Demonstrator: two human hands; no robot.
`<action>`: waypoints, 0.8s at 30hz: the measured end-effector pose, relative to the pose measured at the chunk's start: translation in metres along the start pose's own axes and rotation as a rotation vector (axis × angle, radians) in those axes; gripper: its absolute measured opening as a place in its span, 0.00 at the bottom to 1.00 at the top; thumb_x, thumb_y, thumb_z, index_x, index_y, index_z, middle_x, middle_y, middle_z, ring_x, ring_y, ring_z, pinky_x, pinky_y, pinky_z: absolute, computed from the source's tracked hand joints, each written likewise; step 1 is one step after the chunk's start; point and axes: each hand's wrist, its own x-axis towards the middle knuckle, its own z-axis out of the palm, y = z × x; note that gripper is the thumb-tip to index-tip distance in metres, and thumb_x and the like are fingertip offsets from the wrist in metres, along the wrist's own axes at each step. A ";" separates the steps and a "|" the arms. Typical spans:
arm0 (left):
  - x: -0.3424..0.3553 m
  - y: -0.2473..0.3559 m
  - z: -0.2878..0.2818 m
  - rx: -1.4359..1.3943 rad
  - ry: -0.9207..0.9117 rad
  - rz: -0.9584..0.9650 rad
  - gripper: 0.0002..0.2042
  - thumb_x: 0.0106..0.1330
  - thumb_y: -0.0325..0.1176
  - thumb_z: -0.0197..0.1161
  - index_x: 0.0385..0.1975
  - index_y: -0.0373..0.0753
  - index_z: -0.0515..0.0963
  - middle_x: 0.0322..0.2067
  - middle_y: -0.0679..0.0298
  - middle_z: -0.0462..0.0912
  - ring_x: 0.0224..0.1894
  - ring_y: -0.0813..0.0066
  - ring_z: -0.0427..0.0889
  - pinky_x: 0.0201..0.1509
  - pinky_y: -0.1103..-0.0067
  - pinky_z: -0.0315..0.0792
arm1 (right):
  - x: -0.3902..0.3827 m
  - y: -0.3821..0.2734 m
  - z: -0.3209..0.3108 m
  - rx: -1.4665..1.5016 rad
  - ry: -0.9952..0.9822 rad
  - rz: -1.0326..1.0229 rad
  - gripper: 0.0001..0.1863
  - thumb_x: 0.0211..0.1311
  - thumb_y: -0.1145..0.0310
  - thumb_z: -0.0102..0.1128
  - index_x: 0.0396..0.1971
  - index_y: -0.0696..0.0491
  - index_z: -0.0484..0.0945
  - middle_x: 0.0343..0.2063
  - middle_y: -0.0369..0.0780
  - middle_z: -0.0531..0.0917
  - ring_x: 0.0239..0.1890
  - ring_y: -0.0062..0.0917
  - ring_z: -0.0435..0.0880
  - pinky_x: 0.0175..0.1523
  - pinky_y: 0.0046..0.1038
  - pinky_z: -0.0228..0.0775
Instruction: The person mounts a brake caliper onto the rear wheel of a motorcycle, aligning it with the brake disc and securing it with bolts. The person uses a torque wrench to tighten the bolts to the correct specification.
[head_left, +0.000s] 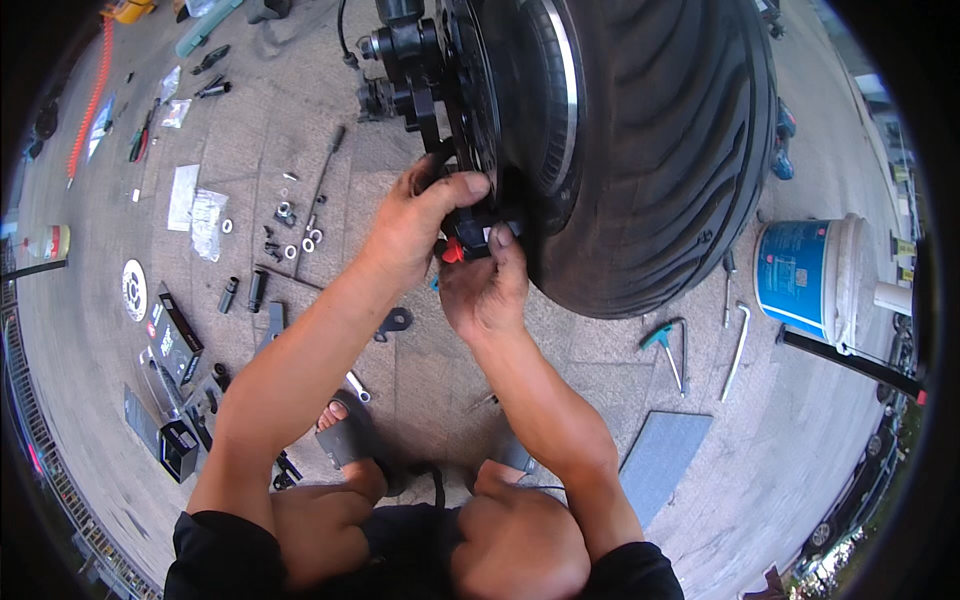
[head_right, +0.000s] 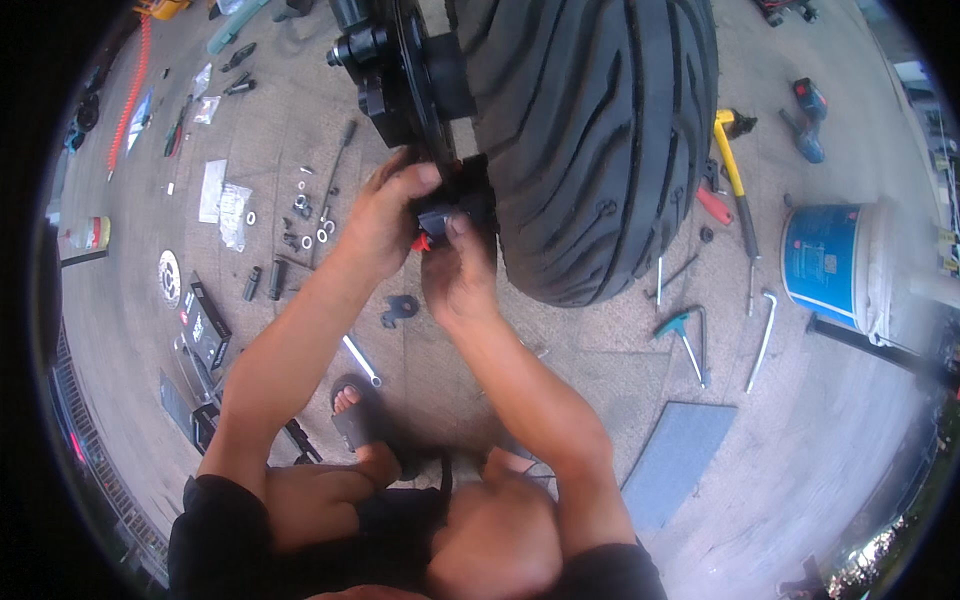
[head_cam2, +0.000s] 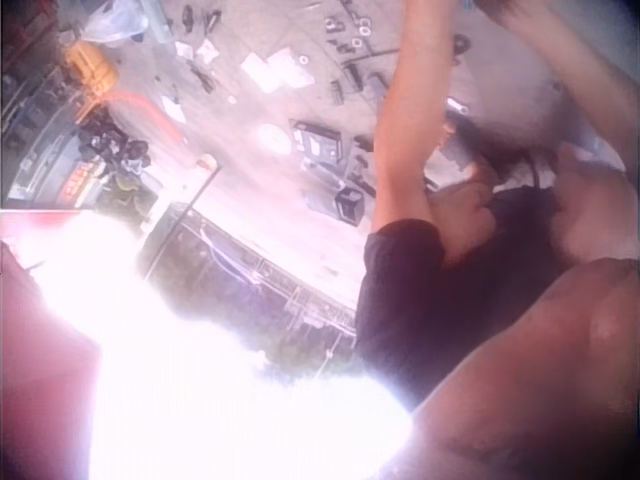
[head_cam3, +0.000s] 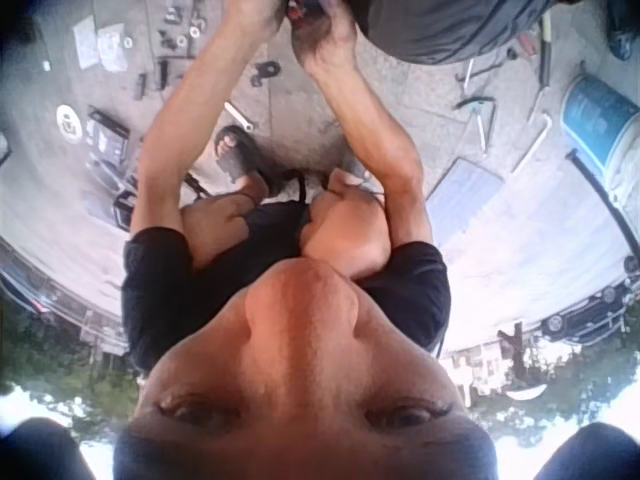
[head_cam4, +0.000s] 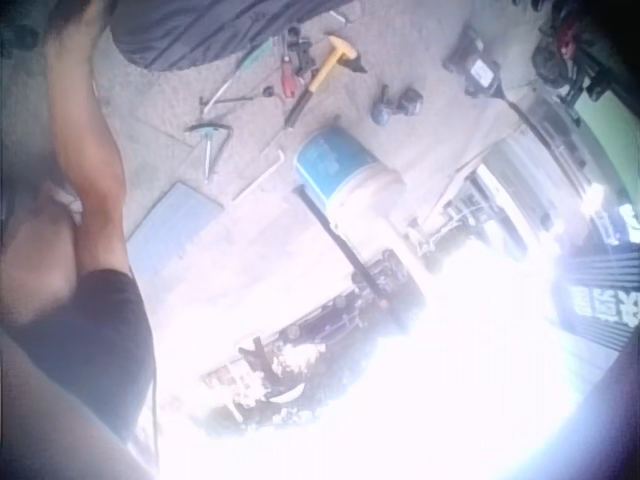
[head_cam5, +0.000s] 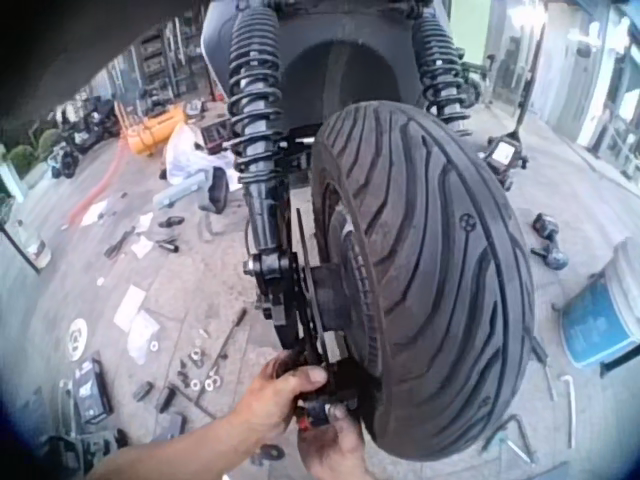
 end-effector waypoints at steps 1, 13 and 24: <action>0.000 0.000 -0.001 0.010 -0.006 0.006 0.15 0.56 0.30 0.64 0.43 0.33 0.76 0.35 0.64 0.81 0.38 0.78 0.79 0.46 0.81 0.73 | 0.000 0.001 -0.001 0.005 0.001 -0.001 0.31 0.56 0.53 0.63 0.58 0.47 0.67 0.55 0.33 0.74 0.59 0.25 0.70 0.67 0.33 0.55; 0.005 0.001 -0.008 0.112 -0.010 -0.016 0.19 0.57 0.36 0.64 0.44 0.31 0.74 0.38 0.60 0.80 0.41 0.73 0.78 0.51 0.77 0.71 | -0.002 0.001 0.000 0.039 -0.008 0.034 0.33 0.56 0.52 0.63 0.60 0.47 0.66 0.57 0.33 0.72 0.60 0.25 0.68 0.66 0.34 0.54; -0.003 0.003 0.009 0.045 0.091 0.013 0.16 0.59 0.34 0.65 0.43 0.33 0.74 0.35 0.65 0.80 0.38 0.80 0.77 0.45 0.82 0.72 | -0.004 -0.001 0.001 -0.043 0.007 0.038 0.33 0.58 0.50 0.59 0.60 0.49 0.65 0.57 0.34 0.72 0.61 0.26 0.68 0.66 0.34 0.54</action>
